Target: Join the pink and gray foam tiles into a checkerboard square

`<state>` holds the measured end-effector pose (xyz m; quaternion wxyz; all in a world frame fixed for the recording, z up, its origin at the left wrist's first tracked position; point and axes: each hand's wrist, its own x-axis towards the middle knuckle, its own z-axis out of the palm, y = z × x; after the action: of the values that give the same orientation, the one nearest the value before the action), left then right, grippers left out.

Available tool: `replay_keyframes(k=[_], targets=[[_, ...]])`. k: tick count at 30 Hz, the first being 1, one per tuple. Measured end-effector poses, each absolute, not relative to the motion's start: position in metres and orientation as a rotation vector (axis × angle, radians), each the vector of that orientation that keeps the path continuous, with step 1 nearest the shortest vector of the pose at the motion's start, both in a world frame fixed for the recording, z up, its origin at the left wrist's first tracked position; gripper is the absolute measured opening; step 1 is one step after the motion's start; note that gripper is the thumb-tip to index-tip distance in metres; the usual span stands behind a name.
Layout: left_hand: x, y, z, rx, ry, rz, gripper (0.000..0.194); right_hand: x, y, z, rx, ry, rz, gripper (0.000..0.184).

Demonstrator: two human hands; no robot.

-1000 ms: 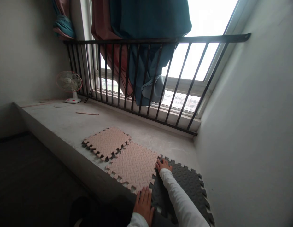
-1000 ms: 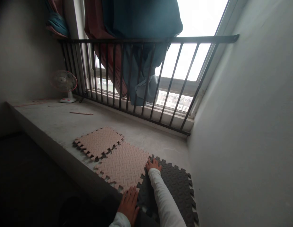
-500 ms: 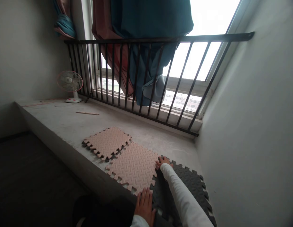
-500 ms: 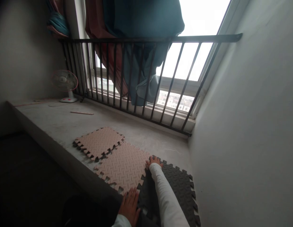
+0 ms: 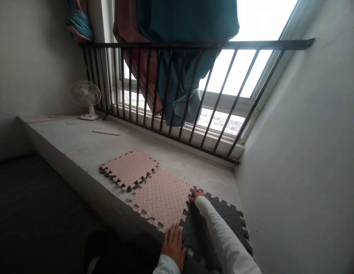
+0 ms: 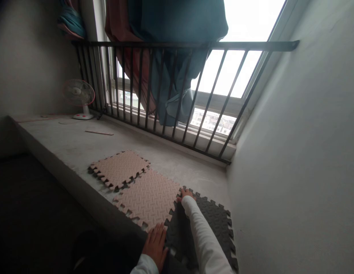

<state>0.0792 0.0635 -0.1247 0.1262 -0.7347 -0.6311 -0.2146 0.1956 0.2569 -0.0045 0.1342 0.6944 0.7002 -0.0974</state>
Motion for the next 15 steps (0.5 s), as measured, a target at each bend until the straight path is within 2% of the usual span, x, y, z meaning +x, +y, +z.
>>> replay_keyframes(k=[3,11,15], targets=[[0.088,0.060,-0.114,-2.052,-1.972,-0.655,0.053,0.194,0.249,-0.008,2.095,2.016,-0.350,0.067],[0.087,0.057,-0.104,-2.100,-1.980,-0.628,0.054,0.175,0.248,0.008,2.176,1.918,-0.460,0.087],[0.086,0.058,-0.110,-2.108,-1.978,-0.628,0.055,0.176,0.249,0.005,2.012,1.951,-0.556,0.109]])
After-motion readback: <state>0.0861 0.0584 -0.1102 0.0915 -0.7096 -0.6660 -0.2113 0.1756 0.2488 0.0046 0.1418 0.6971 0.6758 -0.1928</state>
